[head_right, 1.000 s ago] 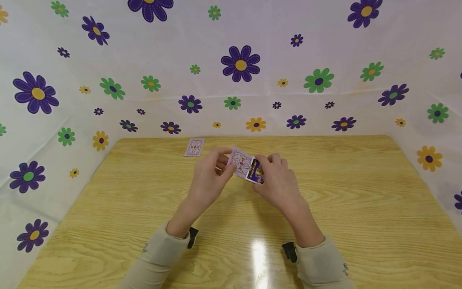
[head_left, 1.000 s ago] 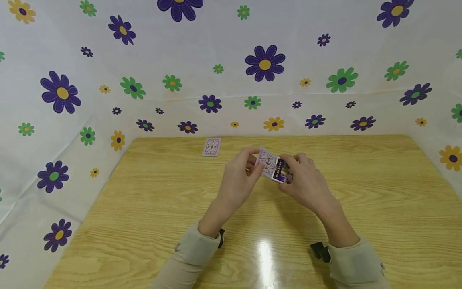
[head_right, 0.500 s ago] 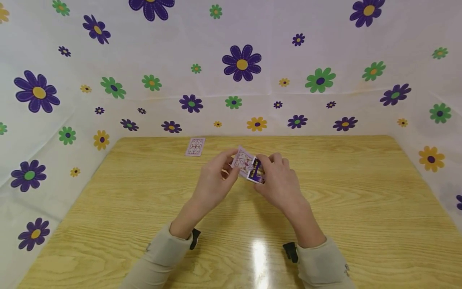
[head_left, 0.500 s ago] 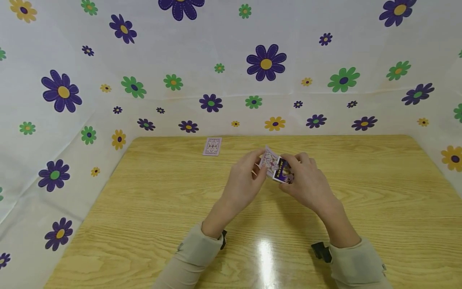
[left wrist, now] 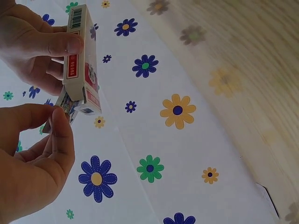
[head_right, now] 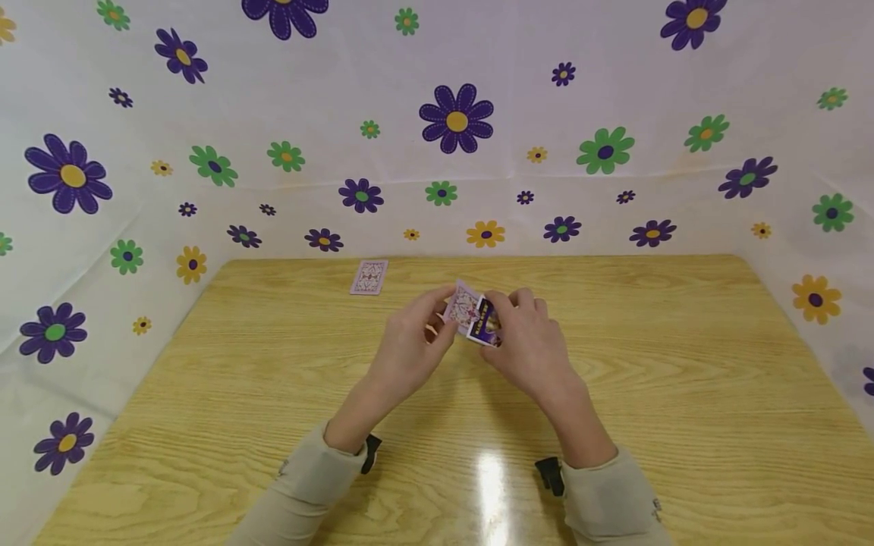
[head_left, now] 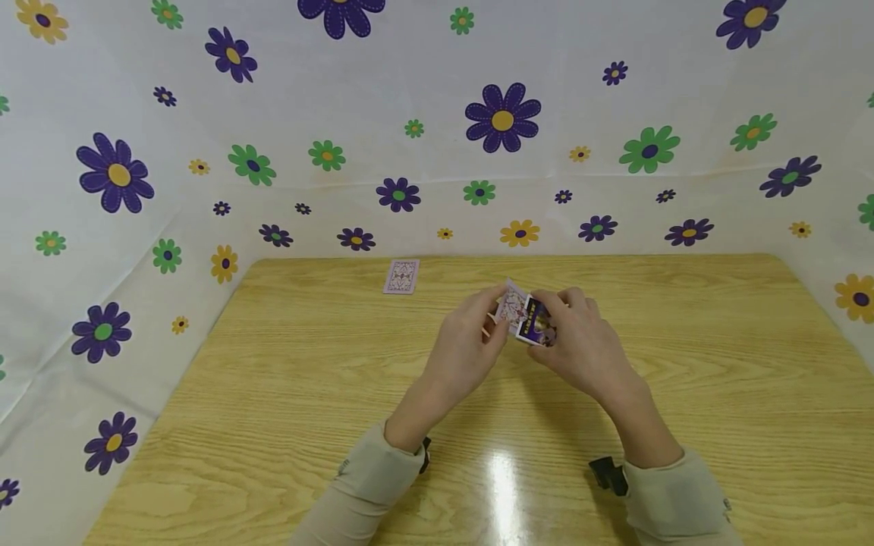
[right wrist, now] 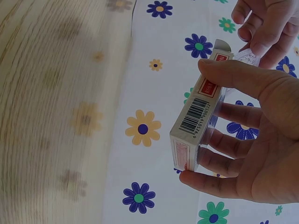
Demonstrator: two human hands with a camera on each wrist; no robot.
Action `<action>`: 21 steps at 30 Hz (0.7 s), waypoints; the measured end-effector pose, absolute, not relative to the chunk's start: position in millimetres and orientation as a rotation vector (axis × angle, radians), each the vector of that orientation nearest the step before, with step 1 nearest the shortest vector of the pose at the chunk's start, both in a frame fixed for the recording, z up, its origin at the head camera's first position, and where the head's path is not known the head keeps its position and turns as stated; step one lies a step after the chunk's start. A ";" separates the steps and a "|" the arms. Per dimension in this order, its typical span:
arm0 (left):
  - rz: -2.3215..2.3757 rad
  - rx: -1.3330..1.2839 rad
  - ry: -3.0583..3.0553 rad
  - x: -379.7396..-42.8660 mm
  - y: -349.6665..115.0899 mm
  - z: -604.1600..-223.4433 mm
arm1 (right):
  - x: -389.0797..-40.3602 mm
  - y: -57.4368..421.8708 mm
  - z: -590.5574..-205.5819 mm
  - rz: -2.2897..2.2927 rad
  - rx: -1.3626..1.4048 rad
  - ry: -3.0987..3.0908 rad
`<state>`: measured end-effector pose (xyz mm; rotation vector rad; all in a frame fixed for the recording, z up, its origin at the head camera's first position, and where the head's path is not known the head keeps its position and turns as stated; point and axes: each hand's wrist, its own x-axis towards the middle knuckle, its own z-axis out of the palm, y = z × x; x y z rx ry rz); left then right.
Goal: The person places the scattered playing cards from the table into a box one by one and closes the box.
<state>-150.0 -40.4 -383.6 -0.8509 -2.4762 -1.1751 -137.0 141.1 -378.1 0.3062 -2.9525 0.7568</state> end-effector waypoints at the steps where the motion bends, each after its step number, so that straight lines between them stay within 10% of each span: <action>1: -1.169 -0.852 -2.482 -149.9 -40.3 -383.9 | -137.1 141.0 -378.2 0.758 0.308 -2.952; 21: -1.095 -0.844 -2.591 -149.2 -39.0 -386.6 | -136.1 140.0 -379.0 0.751 0.331 -2.940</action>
